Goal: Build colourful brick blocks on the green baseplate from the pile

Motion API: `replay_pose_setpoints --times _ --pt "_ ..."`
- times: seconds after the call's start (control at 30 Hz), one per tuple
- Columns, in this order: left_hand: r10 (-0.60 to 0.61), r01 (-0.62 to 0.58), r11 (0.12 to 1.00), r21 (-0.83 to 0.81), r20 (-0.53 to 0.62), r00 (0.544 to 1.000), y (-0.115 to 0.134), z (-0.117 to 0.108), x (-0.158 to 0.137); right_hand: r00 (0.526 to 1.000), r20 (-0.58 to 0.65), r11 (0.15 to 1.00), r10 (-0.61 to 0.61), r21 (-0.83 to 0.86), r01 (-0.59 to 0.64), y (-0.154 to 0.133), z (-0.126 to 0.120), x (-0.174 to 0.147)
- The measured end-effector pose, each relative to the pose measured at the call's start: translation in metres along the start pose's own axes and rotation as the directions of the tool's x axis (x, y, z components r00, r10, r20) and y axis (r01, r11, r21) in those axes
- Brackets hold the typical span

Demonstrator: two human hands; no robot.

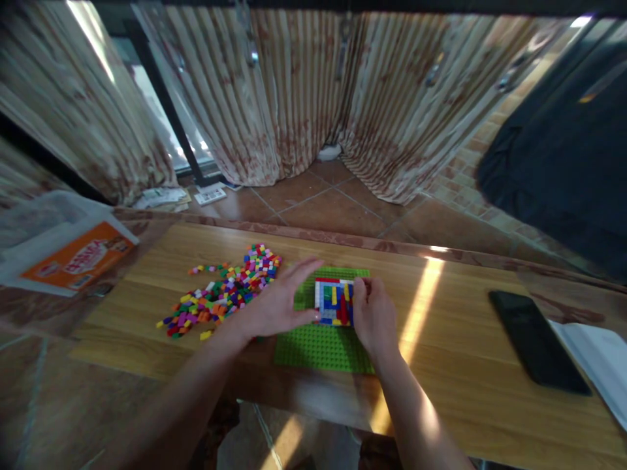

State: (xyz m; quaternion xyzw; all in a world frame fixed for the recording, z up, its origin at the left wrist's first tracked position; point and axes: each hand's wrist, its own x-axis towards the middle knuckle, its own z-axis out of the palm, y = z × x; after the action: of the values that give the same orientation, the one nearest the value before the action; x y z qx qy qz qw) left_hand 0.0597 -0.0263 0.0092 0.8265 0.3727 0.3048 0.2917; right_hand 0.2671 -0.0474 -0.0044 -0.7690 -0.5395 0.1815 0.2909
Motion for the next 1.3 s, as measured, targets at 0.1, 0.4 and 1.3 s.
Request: replay_pose_setpoints --times 0.1,0.4,1.3 --pt "-0.179 0.193 0.981 0.029 -0.261 0.948 -0.024 -0.036 -0.004 0.997 -0.069 0.999 0.031 0.025 -0.029 -0.006 -0.003 -0.001" --pt "-0.465 0.502 0.835 0.226 -0.197 0.863 -0.052 -0.080 -0.030 0.993 -0.120 0.994 0.016 0.111 -0.003 -0.011 -0.005 -0.001" --pt "-0.290 0.277 0.947 -0.162 -0.069 0.954 -0.018 -0.050 -0.014 0.934 -0.288 0.922 -0.213 0.258 0.289 -0.029 -0.007 -0.015"
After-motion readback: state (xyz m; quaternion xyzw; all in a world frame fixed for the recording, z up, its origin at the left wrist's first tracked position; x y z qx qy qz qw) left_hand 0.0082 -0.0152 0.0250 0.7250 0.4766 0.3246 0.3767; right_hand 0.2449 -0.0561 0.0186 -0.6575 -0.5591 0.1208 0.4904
